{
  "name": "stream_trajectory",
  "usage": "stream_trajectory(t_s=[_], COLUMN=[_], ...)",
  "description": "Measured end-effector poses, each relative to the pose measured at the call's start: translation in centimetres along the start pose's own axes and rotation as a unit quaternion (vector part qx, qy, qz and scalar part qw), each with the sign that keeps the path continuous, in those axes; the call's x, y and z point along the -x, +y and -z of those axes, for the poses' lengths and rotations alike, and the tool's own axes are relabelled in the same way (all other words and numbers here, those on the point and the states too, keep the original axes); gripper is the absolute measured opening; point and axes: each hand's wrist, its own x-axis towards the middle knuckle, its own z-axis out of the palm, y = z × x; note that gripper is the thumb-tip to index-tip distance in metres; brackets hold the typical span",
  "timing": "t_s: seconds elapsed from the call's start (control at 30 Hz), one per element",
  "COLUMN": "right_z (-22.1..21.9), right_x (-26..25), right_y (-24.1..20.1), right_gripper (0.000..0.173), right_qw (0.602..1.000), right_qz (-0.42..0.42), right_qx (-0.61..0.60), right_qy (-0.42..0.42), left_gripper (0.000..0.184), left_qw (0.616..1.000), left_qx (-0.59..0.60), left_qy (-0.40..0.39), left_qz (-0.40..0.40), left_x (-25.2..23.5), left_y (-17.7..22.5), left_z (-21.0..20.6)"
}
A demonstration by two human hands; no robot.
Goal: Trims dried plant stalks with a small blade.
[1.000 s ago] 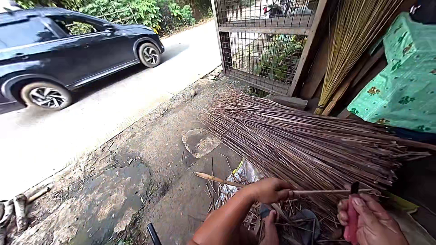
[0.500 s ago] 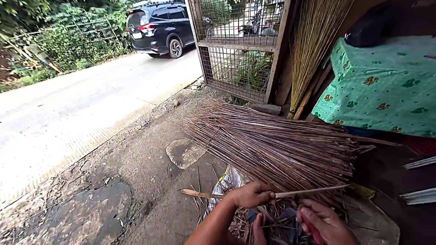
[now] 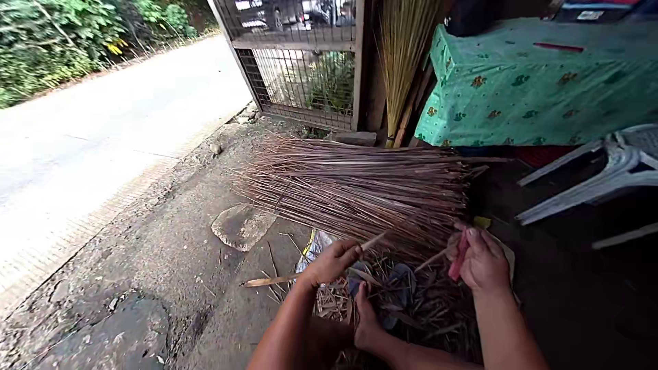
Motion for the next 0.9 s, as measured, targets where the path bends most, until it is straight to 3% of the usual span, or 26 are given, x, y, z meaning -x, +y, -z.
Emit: stream_trajectory(t_s=[0.1,0.2,0.3,0.4,0.5,0.7,0.8,0.9], right_z=[-1.8,-4.2,-5.0,-3.1,-0.4,-4.5,-5.7,-4.7], right_x=[1.5,2.9,2.9,2.0,0.6,3.5,3.7,2.4], right_y=[-0.1,0.5,1.5,2.0,1.5,0.4,1.3,0.5], right_gripper=[0.033,0.029,0.025,0.024,0.024,0.041,0.020,0.022], right_qw=[0.987,0.950,0.921,0.957,0.987,0.955,0.966,0.978], right_qz=[-0.055,-0.082,-0.086,-0.092,-0.079,-0.129,-0.123,-0.108], right_qx=[0.003,0.007,0.013,0.067,0.041,-0.024,-0.066,-0.115], right_qy=[-0.151,-0.303,-0.381,-0.266,-0.137,-0.264,-0.217,-0.138], left_gripper=[0.031,0.031,0.031,0.031,0.031,0.032,0.030,0.032], left_qw=[1.000,0.999,0.995,0.995,0.996,0.999,0.998,0.996], left_qx=[0.009,0.029,0.051,0.048,0.037,-0.012,-0.015,-0.069], left_qy=[-0.004,-0.038,-0.084,-0.086,-0.078,-0.044,-0.057,-0.047], left_qz=[-0.001,0.002,-0.002,0.007,0.010,0.021,0.016,0.017], left_x=[-0.3,-0.5,-0.4,-0.4,0.1,-0.8,-0.6,-0.5], left_y=[-0.2,-0.3,0.0,0.0,-0.1,0.3,0.1,-0.5], left_z=[-0.3,-1.1,-1.4,-1.5,-1.0,-2.4,-3.0,-2.3])
